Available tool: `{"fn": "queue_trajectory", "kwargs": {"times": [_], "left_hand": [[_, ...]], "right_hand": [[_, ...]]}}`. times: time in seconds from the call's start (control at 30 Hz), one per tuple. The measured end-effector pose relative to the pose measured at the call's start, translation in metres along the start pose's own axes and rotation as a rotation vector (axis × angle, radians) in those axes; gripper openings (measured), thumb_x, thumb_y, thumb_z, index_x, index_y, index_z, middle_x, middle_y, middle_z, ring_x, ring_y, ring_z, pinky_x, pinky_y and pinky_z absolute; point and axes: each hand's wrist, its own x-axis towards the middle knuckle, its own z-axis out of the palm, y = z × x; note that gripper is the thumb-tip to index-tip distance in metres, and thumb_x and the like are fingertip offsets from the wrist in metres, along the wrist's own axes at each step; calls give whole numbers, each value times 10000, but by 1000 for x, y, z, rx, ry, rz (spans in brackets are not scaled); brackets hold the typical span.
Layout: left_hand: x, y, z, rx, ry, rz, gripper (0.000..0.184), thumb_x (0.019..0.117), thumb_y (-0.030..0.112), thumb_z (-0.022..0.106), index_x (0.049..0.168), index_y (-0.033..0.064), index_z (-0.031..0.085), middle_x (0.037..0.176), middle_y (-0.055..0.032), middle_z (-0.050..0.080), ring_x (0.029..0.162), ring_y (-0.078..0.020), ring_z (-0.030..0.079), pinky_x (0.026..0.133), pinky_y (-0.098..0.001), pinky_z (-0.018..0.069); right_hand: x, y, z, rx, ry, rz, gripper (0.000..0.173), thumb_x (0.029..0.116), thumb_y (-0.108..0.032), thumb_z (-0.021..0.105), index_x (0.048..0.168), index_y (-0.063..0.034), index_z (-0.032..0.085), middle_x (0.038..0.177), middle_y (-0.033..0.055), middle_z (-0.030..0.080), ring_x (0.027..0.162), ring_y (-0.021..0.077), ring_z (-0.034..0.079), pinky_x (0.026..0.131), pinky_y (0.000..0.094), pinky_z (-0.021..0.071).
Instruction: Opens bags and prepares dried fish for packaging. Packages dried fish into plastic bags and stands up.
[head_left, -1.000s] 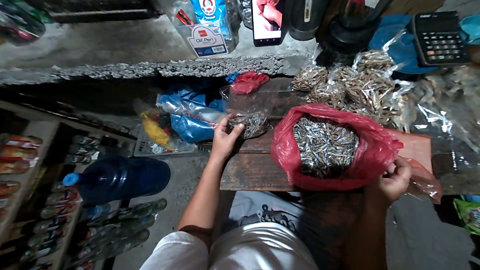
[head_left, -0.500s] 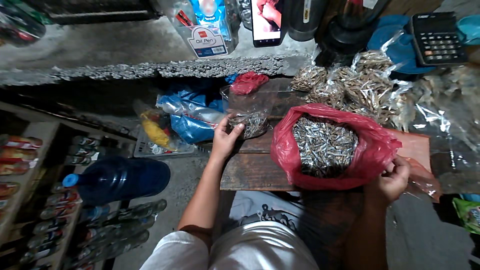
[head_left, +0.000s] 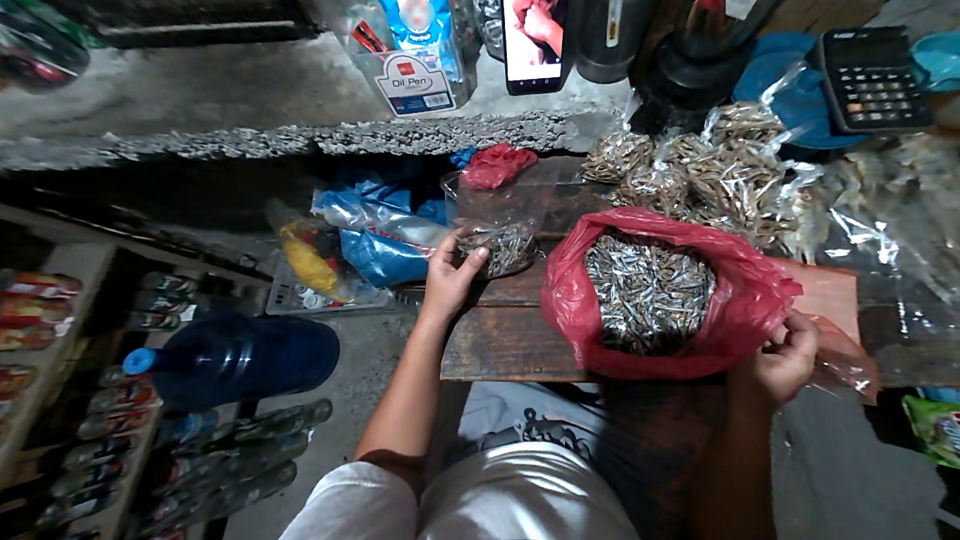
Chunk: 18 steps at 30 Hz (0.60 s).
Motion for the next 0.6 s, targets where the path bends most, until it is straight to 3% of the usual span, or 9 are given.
{"fn": "queue_trajectory", "kwargs": {"times": [0.13,0.27,0.33,0.43,0.6], "left_hand": [[0,0,0,-3,-9,12,370,970,66,618,1329,15,540,1179,39,652,1020,7,638,913,-209,538],[1,1,-2,3,-124,48,684,892,207,759,1457,46,410,1330,20,582,1141,-1,602,983,-213,519],[1,1,-1,1,-146,39,760,851,107,764,1480,2,350,1343,-30,564,1148,-15,605,989,-222,525],[0,4,1,9,-122,4,711,861,10,727,1476,9,370,1324,-40,586,1114,-18,627,967,-225,541],[1,3,1,27,-82,12,649,882,-5,701,1456,-13,399,1293,-63,599,1080,-18,629,945,-220,540]], "right_hand": [[0,1,0,22,-3,-16,302,922,5,526,1138,215,507,780,-33,537,687,-142,482,665,52,423],[1,1,-1,-26,15,-8,295,934,5,518,1130,225,524,770,-11,516,675,-121,442,648,61,389],[2,6,-2,-40,20,-35,303,927,-6,523,1123,225,523,753,-23,495,665,-116,427,646,66,379],[1,7,-3,-18,14,-40,316,925,-8,539,1135,227,515,754,-18,508,662,-117,436,640,65,385],[-1,10,-4,43,30,-113,324,938,11,518,1145,260,497,812,22,537,708,-109,451,673,68,399]]}}
